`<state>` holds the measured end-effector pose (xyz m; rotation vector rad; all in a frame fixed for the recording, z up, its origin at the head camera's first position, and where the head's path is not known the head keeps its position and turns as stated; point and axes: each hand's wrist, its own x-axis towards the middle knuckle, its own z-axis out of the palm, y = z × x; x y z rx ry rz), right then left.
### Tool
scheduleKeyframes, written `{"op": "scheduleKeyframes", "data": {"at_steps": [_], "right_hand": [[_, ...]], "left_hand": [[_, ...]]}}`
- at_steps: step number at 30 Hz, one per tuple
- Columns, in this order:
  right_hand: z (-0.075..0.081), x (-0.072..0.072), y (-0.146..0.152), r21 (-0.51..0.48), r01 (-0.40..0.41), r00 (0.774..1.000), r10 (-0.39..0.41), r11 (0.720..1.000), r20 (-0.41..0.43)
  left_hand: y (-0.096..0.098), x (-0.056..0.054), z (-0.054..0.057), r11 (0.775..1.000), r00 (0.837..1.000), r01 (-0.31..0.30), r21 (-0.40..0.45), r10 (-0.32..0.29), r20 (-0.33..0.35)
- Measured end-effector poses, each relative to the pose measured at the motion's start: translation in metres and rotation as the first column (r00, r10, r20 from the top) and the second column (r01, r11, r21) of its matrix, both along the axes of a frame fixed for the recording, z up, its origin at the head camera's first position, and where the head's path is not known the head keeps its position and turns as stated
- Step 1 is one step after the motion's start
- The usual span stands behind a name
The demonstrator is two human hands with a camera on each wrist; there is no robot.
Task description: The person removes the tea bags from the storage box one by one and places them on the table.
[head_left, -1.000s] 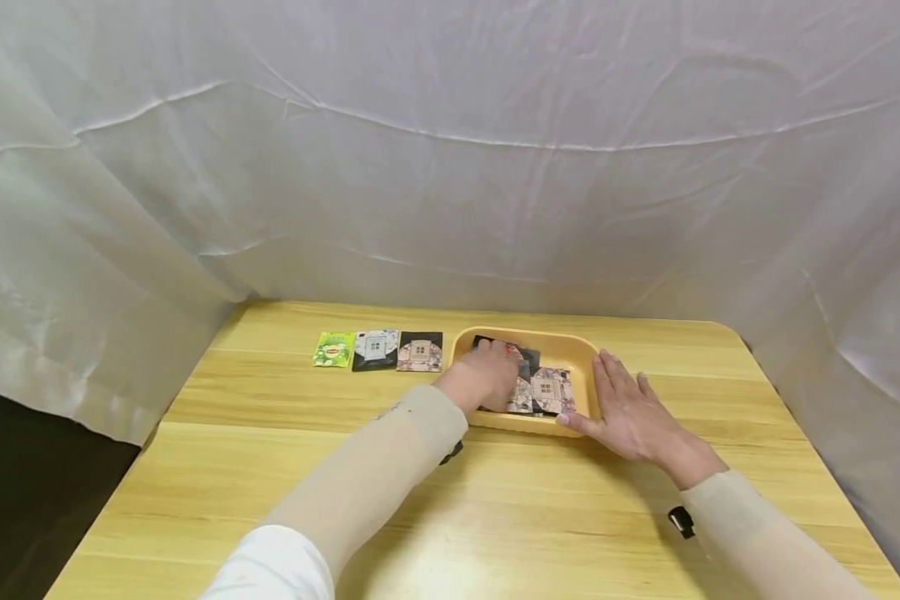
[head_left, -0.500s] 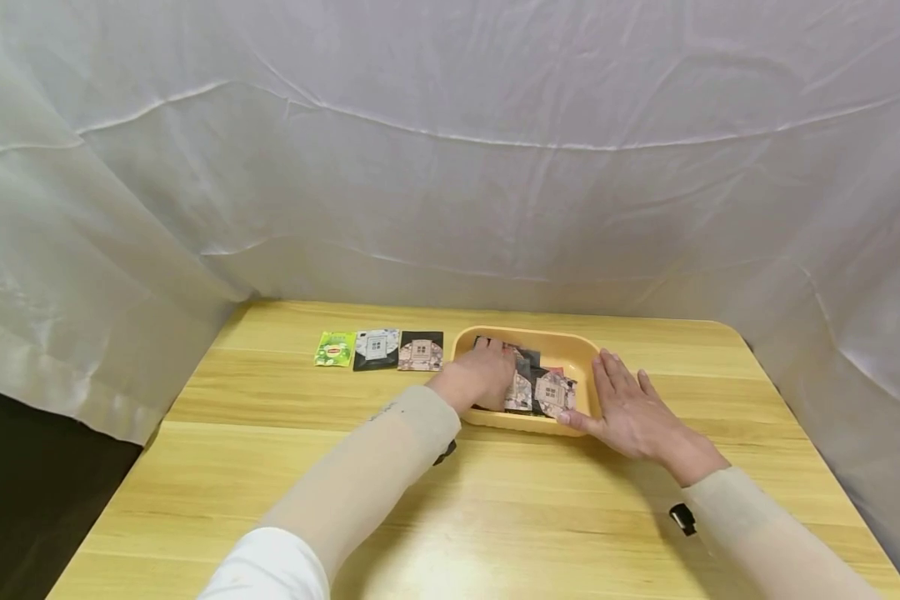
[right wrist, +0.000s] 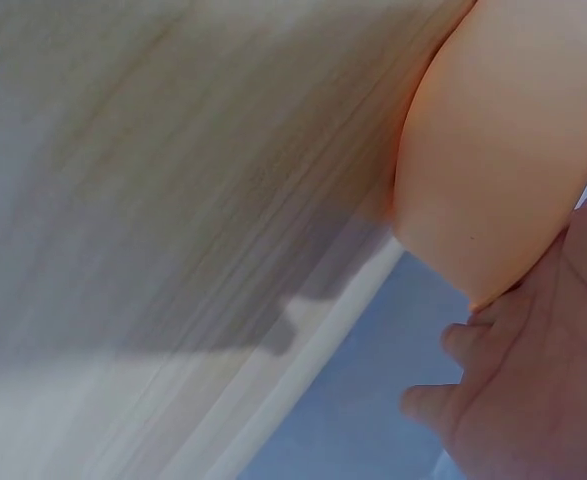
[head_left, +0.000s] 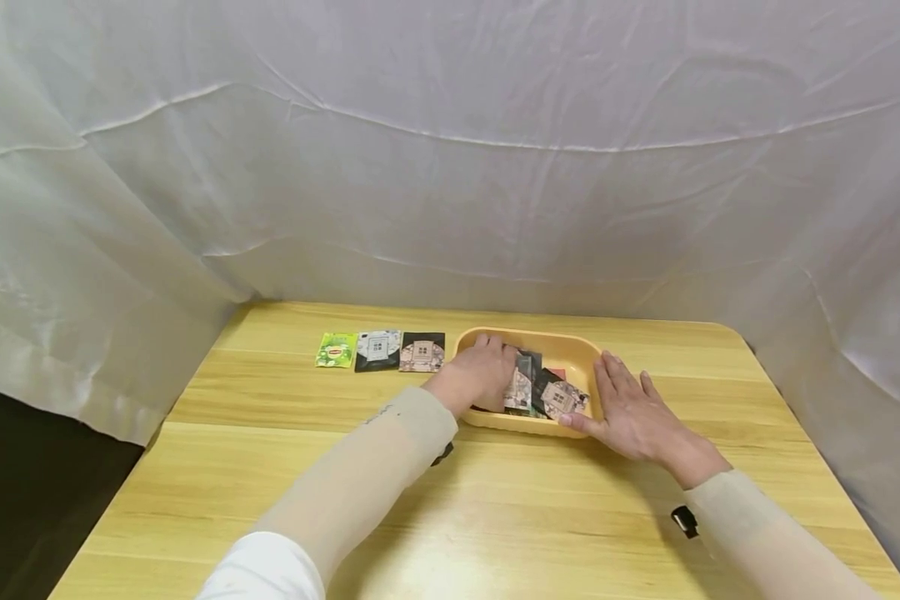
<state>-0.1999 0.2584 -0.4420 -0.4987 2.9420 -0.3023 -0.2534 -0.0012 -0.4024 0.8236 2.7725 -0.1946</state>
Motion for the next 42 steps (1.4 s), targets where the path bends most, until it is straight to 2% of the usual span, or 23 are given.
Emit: {"op": "scheduleKeyframes", "data": {"at_steps": [6,12,18,25,29,36,39,42], "right_hand": [[0.001,-0.001,-0.002,0.013,-0.005,1.000,0.005,1.000,-0.002],[0.002,-0.001,0.000,0.024,-0.003,1.000,0.003,1.000,0.004],[0.002,0.002,0.007,0.015,-0.001,1.000,0.001,1.000,0.004],[0.005,0.005,0.014,0.007,0.008,1.000,-0.008,1.000,0.009],[0.004,0.005,0.015,-0.004,0.006,1.000,-0.006,1.000,0.014],[0.001,0.006,0.013,-0.006,0.003,1.000,-0.003,1.000,0.007],[0.001,0.007,0.013,-0.009,0.003,1.000,-0.003,1.000,0.008],[0.001,0.008,0.013,-0.011,0.006,1.000,-0.006,1.000,0.010]], "left_hand": [[-0.015,0.003,0.013,0.995,0.999,-0.044,0.086,0.043,0.015],[-0.041,0.007,0.030,0.983,0.997,-0.074,0.166,0.069,0.040],[-0.075,0.009,0.042,0.974,0.993,-0.113,0.198,0.102,0.066],[-0.113,0.004,0.049,0.974,0.992,-0.120,0.192,0.113,0.048],[-0.143,-0.002,0.057,0.962,0.981,-0.191,0.195,0.180,0.073],[-0.204,-0.016,0.063,0.934,0.946,-0.324,0.148,0.316,0.077],[-0.225,-0.020,0.063,0.928,0.934,-0.355,0.113,0.348,0.079],[-0.240,-0.022,0.062,0.927,0.929,-0.367,0.072,0.362,0.076]]}}
